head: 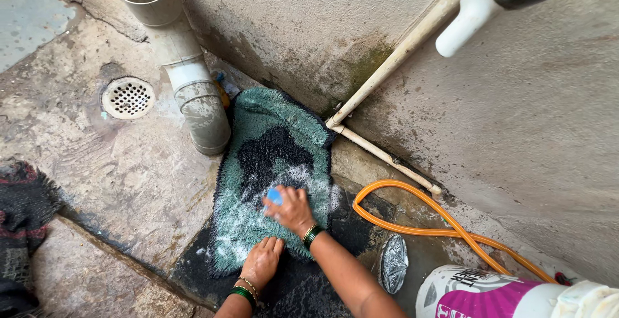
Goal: The person turns on the tap to wet a mat under running water, spreads it on the ground, rubs it with a bar of soap, and scrubs it using a brush.
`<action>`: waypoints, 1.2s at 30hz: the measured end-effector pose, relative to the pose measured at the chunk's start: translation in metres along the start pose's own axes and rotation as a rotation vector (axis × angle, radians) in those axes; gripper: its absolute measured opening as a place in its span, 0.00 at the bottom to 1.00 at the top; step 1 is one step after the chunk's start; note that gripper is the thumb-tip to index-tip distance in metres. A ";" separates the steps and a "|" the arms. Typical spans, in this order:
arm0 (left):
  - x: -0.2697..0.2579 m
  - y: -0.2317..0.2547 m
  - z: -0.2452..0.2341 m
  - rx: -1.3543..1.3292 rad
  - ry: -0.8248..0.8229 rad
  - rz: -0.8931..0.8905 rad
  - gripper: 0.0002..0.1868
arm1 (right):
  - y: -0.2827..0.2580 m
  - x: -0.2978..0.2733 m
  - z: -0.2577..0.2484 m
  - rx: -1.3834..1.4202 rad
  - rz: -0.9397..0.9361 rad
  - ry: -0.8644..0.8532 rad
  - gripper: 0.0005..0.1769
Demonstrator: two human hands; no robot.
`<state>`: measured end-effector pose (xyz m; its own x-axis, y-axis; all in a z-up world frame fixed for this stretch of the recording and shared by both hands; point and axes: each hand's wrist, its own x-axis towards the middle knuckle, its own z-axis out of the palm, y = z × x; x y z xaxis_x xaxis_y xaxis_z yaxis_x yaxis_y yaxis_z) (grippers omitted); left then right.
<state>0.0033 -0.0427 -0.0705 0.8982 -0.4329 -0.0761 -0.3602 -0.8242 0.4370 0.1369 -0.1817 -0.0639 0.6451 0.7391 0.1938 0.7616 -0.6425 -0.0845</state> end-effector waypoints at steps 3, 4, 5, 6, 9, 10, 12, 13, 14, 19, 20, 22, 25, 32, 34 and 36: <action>0.005 0.006 -0.015 -0.060 -0.134 -0.130 0.05 | 0.031 0.023 -0.007 -0.197 0.453 -0.020 0.25; 0.007 0.007 -0.022 -0.134 -0.130 -0.158 0.05 | 0.035 0.030 -0.005 -0.262 0.587 0.050 0.23; 0.007 0.007 -0.028 -0.208 -0.124 -0.186 0.07 | 0.035 0.035 -0.002 -0.327 0.720 0.119 0.22; 0.003 0.009 -0.033 -0.210 -0.129 -0.187 0.07 | 0.027 0.034 0.002 -0.325 0.722 0.115 0.22; -0.015 0.008 -0.046 -0.233 -0.143 -0.162 0.13 | -0.019 0.016 0.008 -0.065 0.217 0.021 0.20; -0.027 0.009 -0.049 -0.254 -0.182 -0.164 0.13 | -0.032 0.004 0.005 0.036 -0.012 0.043 0.19; -0.040 0.010 -0.049 -0.275 -0.227 -0.162 0.13 | -0.041 -0.008 0.000 0.062 -0.134 0.013 0.19; -0.045 0.010 -0.048 -0.271 -0.225 -0.153 0.14 | -0.043 -0.013 -0.003 0.092 -0.256 -0.016 0.20; -0.049 0.010 -0.047 -0.267 -0.219 -0.150 0.14 | -0.033 -0.010 -0.003 0.005 -0.188 0.021 0.17; -0.046 0.007 -0.053 -0.295 -0.316 -0.068 0.15 | 0.047 0.021 -0.017 -0.180 0.759 0.042 0.21; -0.045 0.008 -0.059 -0.289 -0.385 -0.017 0.17 | 0.044 0.023 -0.019 -0.179 0.761 0.043 0.21; -0.037 0.012 -0.072 -0.178 -0.549 -0.046 0.25 | 0.034 0.025 -0.017 -0.203 0.822 0.027 0.22; -0.022 0.022 -0.093 -0.105 -0.298 -0.294 0.29 | -0.014 0.015 0.001 -0.228 0.306 -0.061 0.20; 0.008 0.032 -0.125 -0.193 -0.629 -0.929 0.85 | 0.026 0.040 0.021 -0.154 0.253 0.077 0.17; 0.010 0.026 -0.123 -0.185 -0.665 -0.916 0.90 | 0.032 0.055 0.021 -0.295 0.454 0.128 0.21; 0.005 0.027 -0.114 -0.215 -0.620 -0.878 0.91 | 0.021 0.064 0.025 -0.329 0.636 0.134 0.20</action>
<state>0.0268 -0.0255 0.0435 0.5159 0.1154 -0.8488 0.4488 -0.8804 0.1531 0.1952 -0.1430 -0.0776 0.9276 0.1848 0.3247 0.1700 -0.9827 0.0735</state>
